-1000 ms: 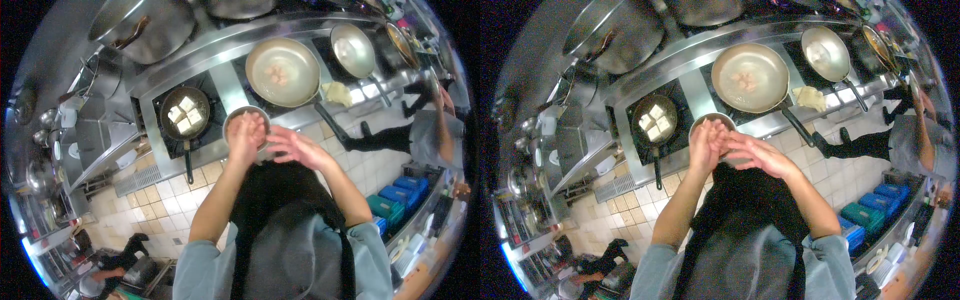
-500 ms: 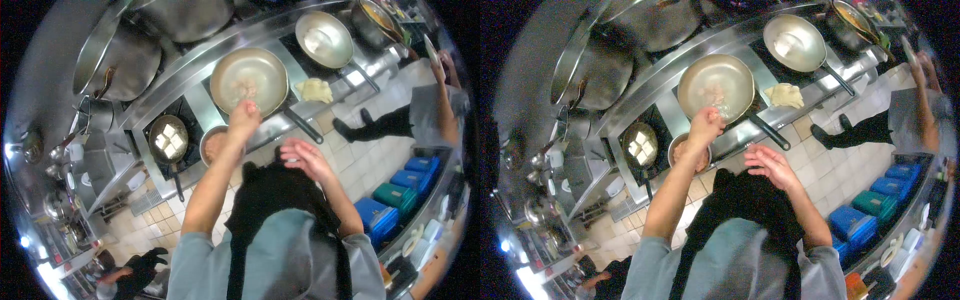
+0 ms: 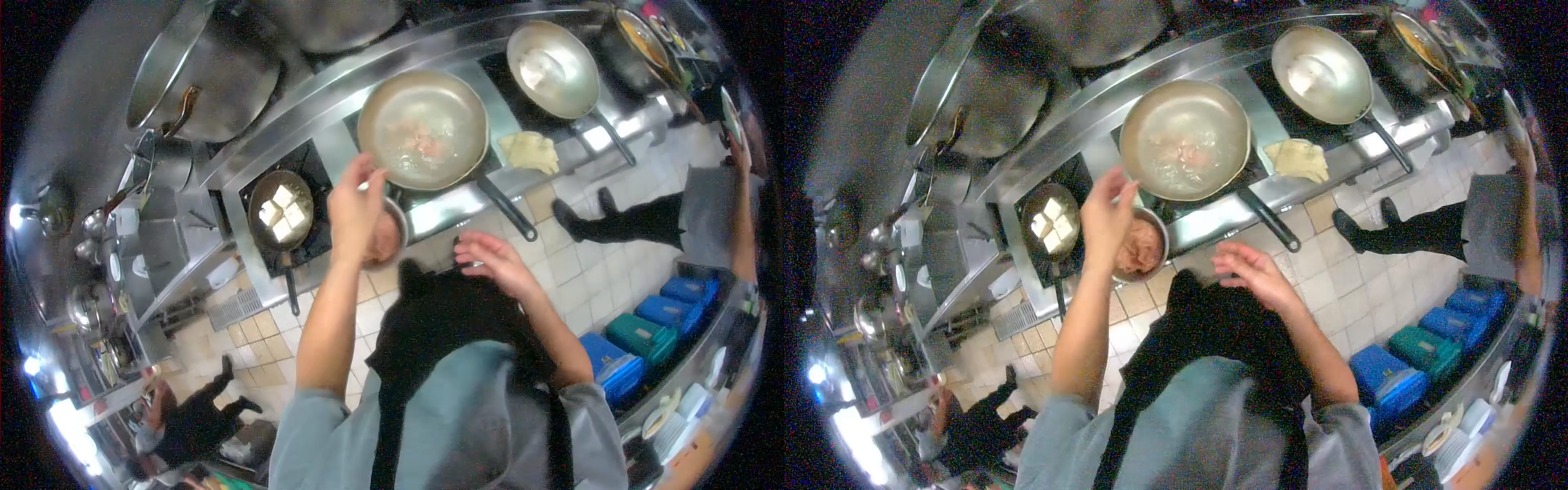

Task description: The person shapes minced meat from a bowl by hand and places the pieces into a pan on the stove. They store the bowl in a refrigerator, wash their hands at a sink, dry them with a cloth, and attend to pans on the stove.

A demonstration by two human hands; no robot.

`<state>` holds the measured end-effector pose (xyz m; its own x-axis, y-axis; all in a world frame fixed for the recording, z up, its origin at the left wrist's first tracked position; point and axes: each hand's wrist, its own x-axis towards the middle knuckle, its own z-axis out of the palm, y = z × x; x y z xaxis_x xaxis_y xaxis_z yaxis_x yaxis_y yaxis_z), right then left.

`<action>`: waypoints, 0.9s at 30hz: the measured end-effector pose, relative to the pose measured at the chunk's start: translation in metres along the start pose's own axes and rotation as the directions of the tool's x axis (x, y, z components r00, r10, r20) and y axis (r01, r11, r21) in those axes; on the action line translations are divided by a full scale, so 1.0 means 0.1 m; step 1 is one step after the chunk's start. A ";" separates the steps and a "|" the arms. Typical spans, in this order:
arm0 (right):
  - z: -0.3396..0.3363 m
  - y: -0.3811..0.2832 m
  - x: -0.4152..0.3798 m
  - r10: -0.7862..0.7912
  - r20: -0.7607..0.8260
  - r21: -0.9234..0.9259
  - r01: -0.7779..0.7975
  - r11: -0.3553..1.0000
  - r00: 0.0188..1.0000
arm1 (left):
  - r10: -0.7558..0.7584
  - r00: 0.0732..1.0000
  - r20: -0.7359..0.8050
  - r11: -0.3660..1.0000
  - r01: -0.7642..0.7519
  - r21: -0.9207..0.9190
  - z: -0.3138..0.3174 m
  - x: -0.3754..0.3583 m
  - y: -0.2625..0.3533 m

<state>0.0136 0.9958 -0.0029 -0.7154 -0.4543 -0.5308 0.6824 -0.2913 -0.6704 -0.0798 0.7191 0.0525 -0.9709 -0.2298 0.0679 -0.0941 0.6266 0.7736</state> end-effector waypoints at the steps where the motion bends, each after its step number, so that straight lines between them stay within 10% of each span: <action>1: 0.01 0.03 0.06 0.001 -0.015 -0.089 -0.003 0.996 1.000 | -0.056 0.997 -0.059 0.998 0.054 -0.038 -0.18 -0.16 -0.15; 7: 0.45 0.17 0.53 -0.074 0.086 -0.494 0.107 0.863 0.994 | -0.363 0.891 -0.272 0.919 0.293 -0.264 -0.30 -1.28 -1.62; 10: 0.85 0.13 0.82 -0.248 0.256 -0.727 0.355 0.588 0.934 | -0.567 0.817 -0.103 0.797 0.512 -0.320 -0.10 -1.37 -1.72; 12: 1.13 0.01 0.96 -0.250 0.404 -0.856 0.460 0.236 0.880 | -0.690 0.683 0.238 0.407 0.639 -0.652 -0.14 -1.32 -1.55; 27: 1.50 0.65 1.61 -0.152 0.334 -0.899 0.266 -0.347 0.930 | -0.604 0.659 0.448 0.078 0.609 -0.789 -0.22 -1.50 -1.54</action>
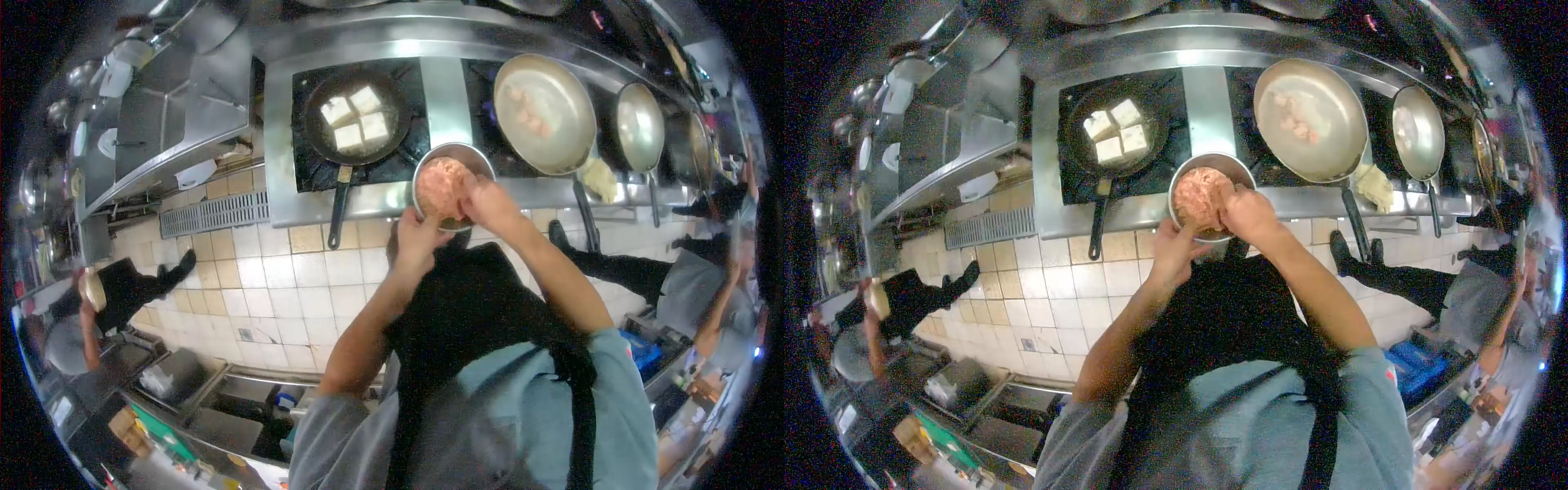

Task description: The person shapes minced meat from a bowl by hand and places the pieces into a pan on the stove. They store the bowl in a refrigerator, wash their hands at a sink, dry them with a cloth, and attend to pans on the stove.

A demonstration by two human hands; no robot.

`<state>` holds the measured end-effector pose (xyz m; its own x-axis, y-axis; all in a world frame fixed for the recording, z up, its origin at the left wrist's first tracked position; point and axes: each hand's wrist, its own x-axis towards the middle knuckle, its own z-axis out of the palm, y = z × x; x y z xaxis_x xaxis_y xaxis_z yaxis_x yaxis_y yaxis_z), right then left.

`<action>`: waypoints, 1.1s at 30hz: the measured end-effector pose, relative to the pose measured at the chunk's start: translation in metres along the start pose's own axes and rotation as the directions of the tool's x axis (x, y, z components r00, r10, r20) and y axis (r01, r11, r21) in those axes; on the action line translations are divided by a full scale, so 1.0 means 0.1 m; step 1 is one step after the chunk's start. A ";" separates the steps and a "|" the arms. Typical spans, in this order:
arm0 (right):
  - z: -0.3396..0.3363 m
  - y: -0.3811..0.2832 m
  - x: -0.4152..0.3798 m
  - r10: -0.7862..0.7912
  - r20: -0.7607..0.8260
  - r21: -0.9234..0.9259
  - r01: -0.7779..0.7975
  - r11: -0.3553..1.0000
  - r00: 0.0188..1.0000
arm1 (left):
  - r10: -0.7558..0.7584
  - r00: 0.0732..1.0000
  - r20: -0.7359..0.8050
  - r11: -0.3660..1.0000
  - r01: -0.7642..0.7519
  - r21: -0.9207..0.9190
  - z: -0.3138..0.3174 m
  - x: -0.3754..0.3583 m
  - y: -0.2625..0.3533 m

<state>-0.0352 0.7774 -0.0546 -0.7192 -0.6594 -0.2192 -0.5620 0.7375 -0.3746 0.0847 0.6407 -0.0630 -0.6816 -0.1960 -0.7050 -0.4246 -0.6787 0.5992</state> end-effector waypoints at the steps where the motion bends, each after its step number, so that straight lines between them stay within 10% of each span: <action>1: -0.07 -0.07 0.00 -0.026 -0.036 0.027 0.027 0.999 0.999 | 0.001 1.000 -0.002 0.999 -0.001 -0.053 -0.01 0.00 0.01; 6: -0.11 -0.03 0.04 -0.073 -0.079 0.174 0.086 0.981 0.994 | 0.036 0.999 -0.027 0.997 -0.038 -0.064 -0.05 0.09 0.00; 11: -0.34 -0.05 -0.07 0.163 0.299 0.760 -0.338 0.555 0.940 | 0.060 0.997 -0.046 0.996 -0.063 -0.065 -0.03 0.05 0.02; 23: -0.52 -0.06 -0.19 0.233 0.229 0.949 -0.270 0.161 0.945 | 0.039 0.994 -0.105 0.999 -0.042 -0.029 0.01 -0.02 0.02; 27: -0.62 -0.14 -0.15 0.269 0.213 0.949 -0.265 0.173 0.939 | 0.075 0.996 -0.046 0.995 -0.078 -0.067 -0.07 0.01 -0.09; 33: -0.74 -0.14 -0.04 0.216 0.128 0.792 -0.231 0.565 0.968 | 0.011 1.000 -0.012 0.999 -0.012 -0.053 -0.06 0.09 -0.12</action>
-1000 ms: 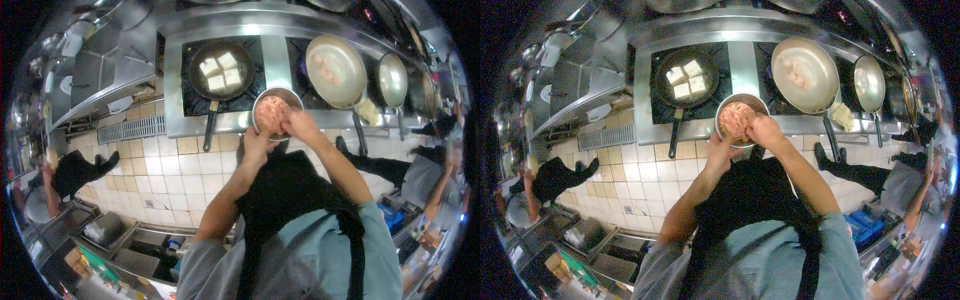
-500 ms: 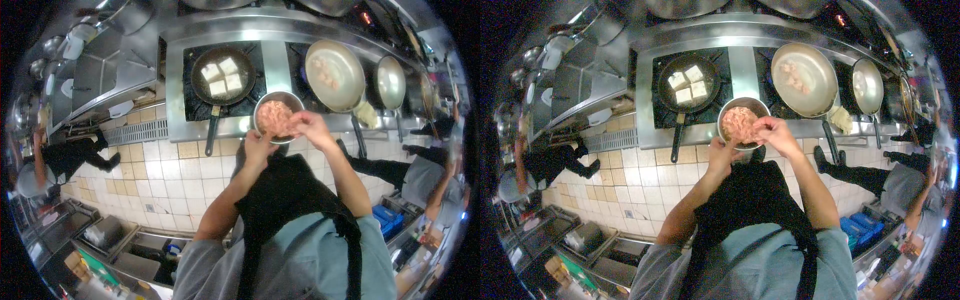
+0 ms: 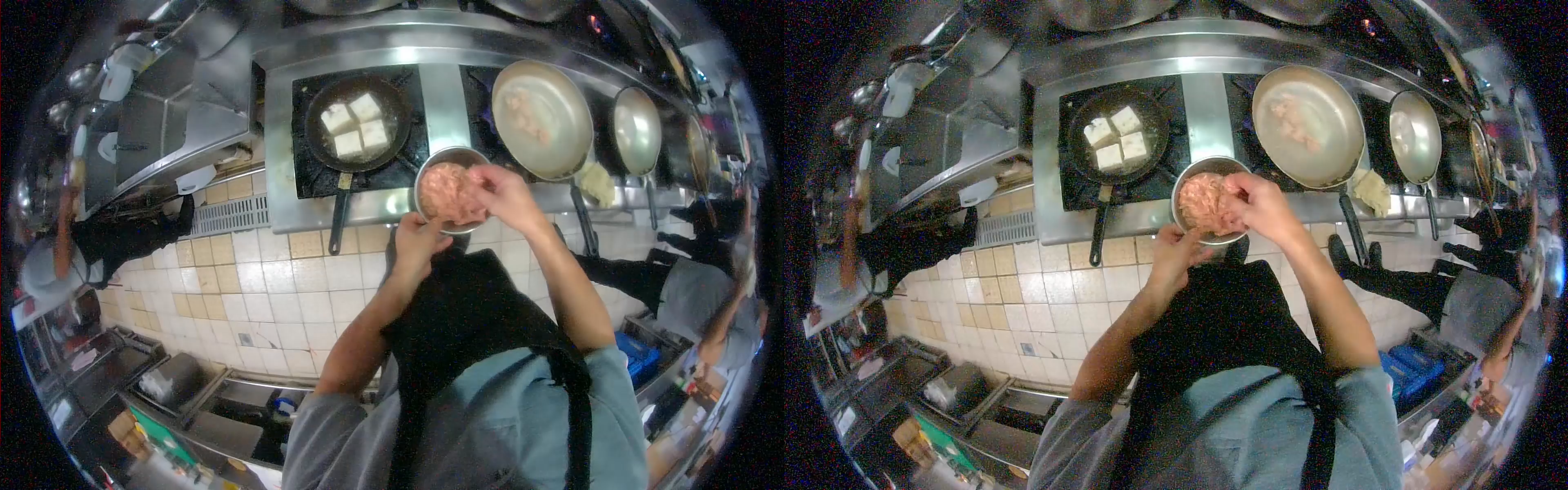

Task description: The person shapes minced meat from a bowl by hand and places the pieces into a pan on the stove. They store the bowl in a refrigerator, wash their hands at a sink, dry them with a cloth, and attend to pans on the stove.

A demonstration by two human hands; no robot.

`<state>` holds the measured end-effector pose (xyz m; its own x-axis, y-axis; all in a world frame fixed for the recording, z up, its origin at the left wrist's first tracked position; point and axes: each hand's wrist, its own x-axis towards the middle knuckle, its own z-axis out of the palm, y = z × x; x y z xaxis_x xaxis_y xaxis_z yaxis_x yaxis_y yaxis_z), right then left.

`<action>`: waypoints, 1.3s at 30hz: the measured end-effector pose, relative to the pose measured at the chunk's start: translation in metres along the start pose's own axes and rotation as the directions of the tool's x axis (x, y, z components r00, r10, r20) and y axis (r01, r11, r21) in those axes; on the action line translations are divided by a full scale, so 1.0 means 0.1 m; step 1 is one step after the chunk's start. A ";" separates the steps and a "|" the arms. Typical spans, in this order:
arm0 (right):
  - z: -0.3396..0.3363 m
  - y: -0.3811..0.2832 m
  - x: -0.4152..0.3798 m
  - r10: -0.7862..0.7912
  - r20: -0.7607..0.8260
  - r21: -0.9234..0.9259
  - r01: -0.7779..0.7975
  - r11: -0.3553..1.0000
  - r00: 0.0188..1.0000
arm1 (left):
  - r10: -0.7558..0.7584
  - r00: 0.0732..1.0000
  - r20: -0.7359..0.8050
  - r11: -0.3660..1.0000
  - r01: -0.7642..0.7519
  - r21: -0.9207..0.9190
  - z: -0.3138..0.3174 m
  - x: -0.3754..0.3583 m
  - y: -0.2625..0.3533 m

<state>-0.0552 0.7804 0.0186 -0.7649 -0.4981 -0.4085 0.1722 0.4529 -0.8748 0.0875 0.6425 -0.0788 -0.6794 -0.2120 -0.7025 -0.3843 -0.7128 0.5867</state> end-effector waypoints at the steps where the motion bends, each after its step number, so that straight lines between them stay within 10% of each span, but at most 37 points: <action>1: -0.01 0.04 0.06 -0.118 0.037 -0.241 0.124 0.963 0.992 | 0.004 1.000 -0.028 1.000 -0.004 0.027 -0.01 0.01 0.00; 8: 0.25 0.49 0.47 -0.456 0.110 -0.713 0.390 0.583 0.883 | 0.118 0.992 -0.051 0.991 -0.114 0.073 0.10 -0.03 0.03; 11: 0.27 0.25 0.53 -0.197 0.177 -0.739 0.263 0.620 0.964 | 0.124 0.988 -0.097 0.992 -0.125 -0.008 0.14 -0.06 0.06; 15: 0.23 0.16 0.53 -0.237 0.252 -0.735 0.344 0.584 0.938 | 0.072 0.995 -0.075 0.995 -0.077 -0.064 0.10 -0.06 0.09; 20: 0.05 0.01 0.35 -0.040 0.266 -0.464 0.164 0.870 0.963 | 0.053 0.993 -0.106 0.999 -0.053 -0.001 0.08 0.01 -0.02; 36: 0.20 0.18 0.47 -0.358 0.252 -0.649 0.432 0.627 0.899 | 0.177 0.979 -0.097 0.976 -0.162 0.149 0.14 -0.11 -0.03; 39: 0.03 0.08 0.29 -0.119 0.215 -0.397 0.198 0.896 0.969 | 0.171 0.984 -0.046 0.974 -0.162 0.158 0.06 -0.10 0.01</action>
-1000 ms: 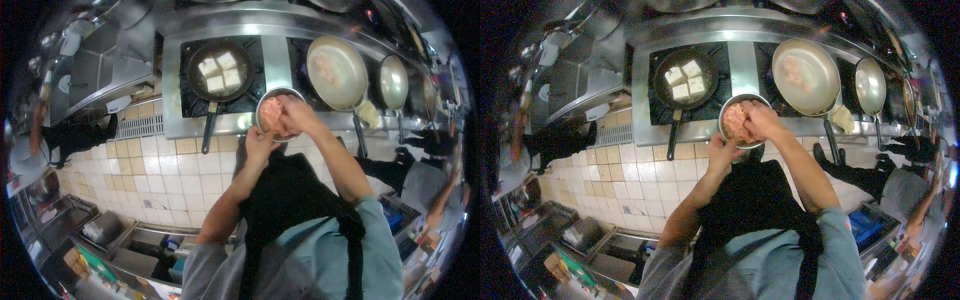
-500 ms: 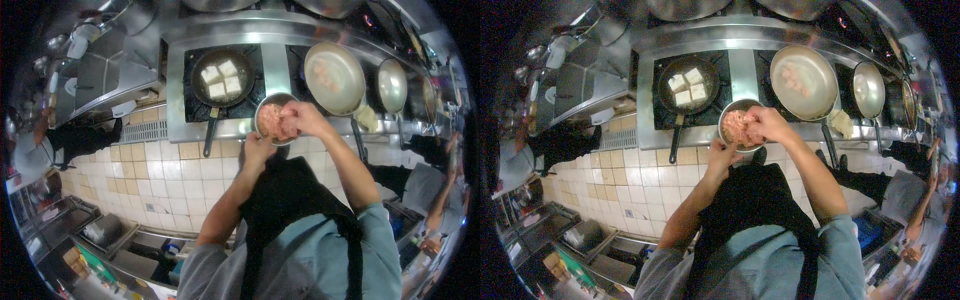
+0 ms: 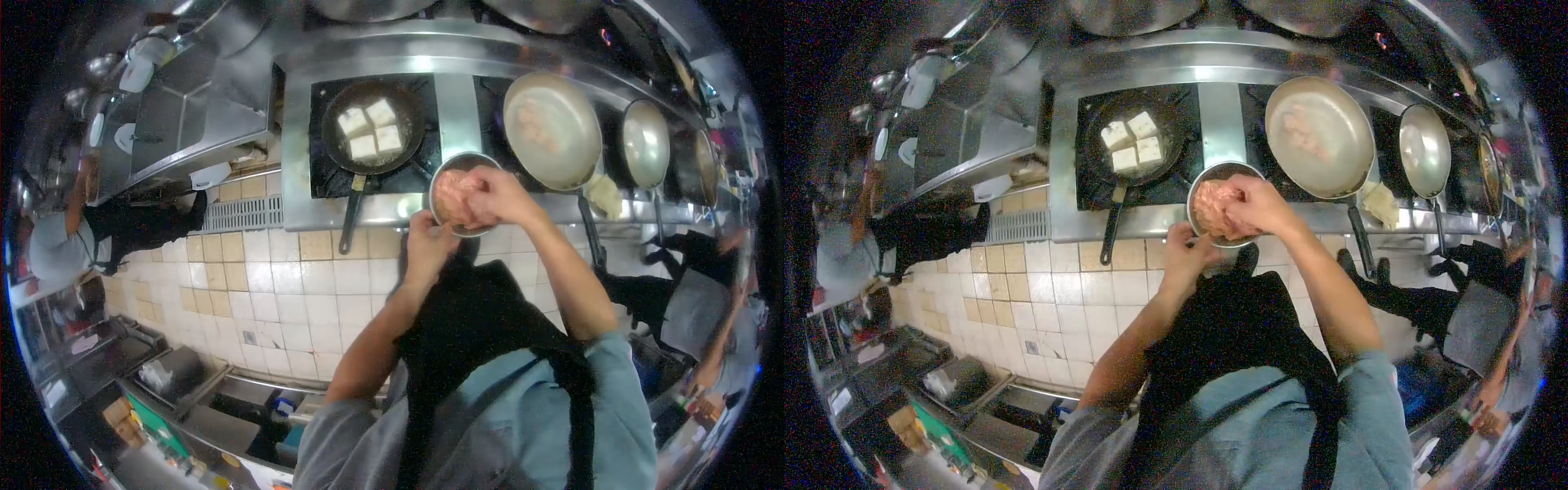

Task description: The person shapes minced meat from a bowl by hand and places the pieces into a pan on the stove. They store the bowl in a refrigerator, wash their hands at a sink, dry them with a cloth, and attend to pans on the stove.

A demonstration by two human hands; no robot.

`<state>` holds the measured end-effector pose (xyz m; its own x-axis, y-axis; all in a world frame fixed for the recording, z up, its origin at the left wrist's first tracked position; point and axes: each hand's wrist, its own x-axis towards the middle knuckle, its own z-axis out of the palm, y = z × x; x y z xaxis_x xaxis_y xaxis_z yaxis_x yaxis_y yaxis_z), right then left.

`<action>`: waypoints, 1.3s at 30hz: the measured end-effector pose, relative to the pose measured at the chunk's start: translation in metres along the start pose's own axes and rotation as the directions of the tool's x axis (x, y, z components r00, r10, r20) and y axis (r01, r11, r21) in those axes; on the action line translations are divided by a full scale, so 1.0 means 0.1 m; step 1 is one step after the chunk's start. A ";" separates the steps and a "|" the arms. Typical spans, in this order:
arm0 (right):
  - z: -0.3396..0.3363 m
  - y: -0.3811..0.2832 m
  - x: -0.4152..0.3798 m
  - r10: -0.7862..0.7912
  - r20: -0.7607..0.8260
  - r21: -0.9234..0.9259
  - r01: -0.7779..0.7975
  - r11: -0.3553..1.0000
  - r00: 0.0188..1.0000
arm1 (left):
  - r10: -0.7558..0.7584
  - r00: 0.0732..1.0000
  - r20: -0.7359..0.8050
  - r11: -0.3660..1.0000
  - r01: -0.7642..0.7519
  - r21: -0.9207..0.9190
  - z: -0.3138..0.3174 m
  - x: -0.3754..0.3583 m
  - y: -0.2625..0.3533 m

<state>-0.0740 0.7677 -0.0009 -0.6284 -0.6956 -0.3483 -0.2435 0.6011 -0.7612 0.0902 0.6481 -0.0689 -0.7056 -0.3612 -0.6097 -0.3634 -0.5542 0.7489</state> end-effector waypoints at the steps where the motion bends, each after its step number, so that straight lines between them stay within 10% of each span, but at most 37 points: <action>1: -0.02 0.07 -0.05 0.024 -0.017 0.137 -0.021 0.990 1.000 | 0.084 0.996 0.018 0.993 -0.085 0.081 -0.04 0.01 -0.01; 3: -0.04 0.08 -0.16 0.051 -0.039 0.273 -0.038 0.961 0.998 | 0.166 0.985 0.052 0.971 -0.173 0.163 -0.10 -0.01 0.02; 5: -0.10 -0.04 -0.28 0.165 -0.035 0.531 -0.122 0.839 0.986 | 0.712 0.684 0.163 0.484 -0.645 0.591 -0.09 -0.04 0.11; 9: -0.03 -0.36 -0.51 0.216 -0.030 0.838 -0.093 0.538 0.976 | 0.519 0.770 0.370 0.769 -0.610 0.191 0.28 -0.27 0.59; 12: 0.09 -0.27 -0.57 0.109 -0.042 0.848 -0.022 0.529 0.993 | 0.623 0.658 0.424 0.645 -0.738 0.197 0.32 -0.04 0.64; 20: -0.05 -0.23 -0.69 0.070 -0.106 0.725 0.029 0.688 0.992 | 0.317 0.779 0.541 0.879 -0.456 0.140 0.09 -0.05 0.70; 23: -0.08 -0.18 -0.71 0.139 -0.159 0.787 0.041 0.616 0.977 | -0.024 0.965 0.263 0.985 0.067 -0.159 0.14 -0.13 0.84; 36: 0.06 -0.12 -0.79 0.162 -0.129 0.885 0.040 0.464 0.978 | -0.028 0.943 0.331 0.957 0.121 -0.264 0.37 -0.02 0.96; 39: 0.04 0.03 -0.79 0.185 -0.105 0.919 0.025 0.393 0.977 | 0.042 0.991 0.127 0.979 -0.015 -0.205 0.43 -0.08 0.86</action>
<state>-0.0216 0.8228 0.0222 -0.7369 -0.5266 -0.4238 0.5681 -0.1427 -0.8105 0.0381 0.6356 0.0111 -0.7920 -0.2859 -0.5394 -0.2201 -0.6904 0.6891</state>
